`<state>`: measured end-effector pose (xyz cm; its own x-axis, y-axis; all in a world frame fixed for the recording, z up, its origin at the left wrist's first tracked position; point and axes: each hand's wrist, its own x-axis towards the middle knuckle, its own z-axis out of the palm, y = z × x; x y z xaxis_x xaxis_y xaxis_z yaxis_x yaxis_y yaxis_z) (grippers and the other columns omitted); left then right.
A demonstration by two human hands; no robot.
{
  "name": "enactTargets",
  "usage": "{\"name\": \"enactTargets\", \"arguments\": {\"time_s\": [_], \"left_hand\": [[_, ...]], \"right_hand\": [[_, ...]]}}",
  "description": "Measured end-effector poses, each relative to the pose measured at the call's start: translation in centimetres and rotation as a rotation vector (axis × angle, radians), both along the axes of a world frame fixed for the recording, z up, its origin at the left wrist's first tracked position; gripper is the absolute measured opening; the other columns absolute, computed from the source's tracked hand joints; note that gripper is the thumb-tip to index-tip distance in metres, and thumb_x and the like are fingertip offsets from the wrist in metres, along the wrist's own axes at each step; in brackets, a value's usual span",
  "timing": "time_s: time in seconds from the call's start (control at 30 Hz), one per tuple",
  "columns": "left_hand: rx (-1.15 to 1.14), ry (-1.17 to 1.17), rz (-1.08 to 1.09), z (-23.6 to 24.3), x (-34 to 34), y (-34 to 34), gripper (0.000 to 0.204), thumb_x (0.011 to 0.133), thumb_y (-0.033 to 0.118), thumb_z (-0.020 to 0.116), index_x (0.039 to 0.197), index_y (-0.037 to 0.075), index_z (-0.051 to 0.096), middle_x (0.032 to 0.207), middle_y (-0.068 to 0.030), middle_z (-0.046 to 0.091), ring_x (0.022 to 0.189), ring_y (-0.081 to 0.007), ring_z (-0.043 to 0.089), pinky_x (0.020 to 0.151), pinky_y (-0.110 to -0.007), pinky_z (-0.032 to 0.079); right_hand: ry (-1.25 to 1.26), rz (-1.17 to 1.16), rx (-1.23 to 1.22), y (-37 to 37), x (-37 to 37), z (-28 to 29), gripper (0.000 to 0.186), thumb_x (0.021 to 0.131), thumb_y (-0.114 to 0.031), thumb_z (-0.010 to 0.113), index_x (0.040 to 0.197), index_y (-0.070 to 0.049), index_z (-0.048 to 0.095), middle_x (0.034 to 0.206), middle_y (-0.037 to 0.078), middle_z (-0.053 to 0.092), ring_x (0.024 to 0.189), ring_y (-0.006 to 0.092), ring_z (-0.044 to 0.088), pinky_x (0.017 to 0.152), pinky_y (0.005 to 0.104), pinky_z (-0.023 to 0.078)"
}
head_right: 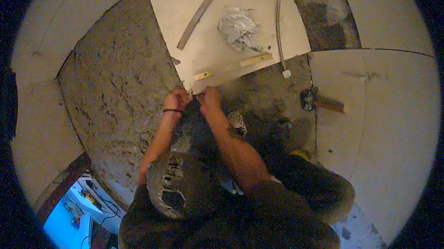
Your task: The person places a level on a floor tile and surrounding wet concrete, uses a hammer to tap the edge of a tile, and then uses a power grinder to cut a circular hole in a loose tile.
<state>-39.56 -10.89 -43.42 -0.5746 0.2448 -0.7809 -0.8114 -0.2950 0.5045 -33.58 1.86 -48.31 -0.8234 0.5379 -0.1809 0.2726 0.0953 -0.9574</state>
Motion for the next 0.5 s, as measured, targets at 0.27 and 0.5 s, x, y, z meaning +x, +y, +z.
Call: {"name": "enactTargets", "arguments": {"time_s": [0.27,0.5], "left_hand": [[-0.269,0.366,-0.17,0.3,1.9,-0.4,0.011,0.081,0.011,0.052,0.09,0.006,0.055,0.08,-0.0081,0.055,0.075,-0.0195,0.057,0.076,-0.041,0.051],[-1.428,1.172,-0.646,1.1,3.3,-4.2,0.033,0.086,0.017,0.052,0.113,-0.002,0.055,0.111,-0.0209,0.058,0.098,-0.0371,0.057,0.091,-0.044,0.043]], "right_hand": [[-0.061,0.316,0.196,2.4,2.7,4.9,0.026,0.079,-0.02,0.056,0.103,-0.008,0.057,0.1,0.012,0.058,0.091,0.0267,0.056,0.078,0.0413,0.047],[-0.845,0.485,0.557,5.7,2.6,6.1,0.019,0.075,-0.017,0.059,0.091,-0.01,0.066,0.089,0.011,0.066,0.078,0.0257,0.063,0.069,0.0376,0.047]]}}
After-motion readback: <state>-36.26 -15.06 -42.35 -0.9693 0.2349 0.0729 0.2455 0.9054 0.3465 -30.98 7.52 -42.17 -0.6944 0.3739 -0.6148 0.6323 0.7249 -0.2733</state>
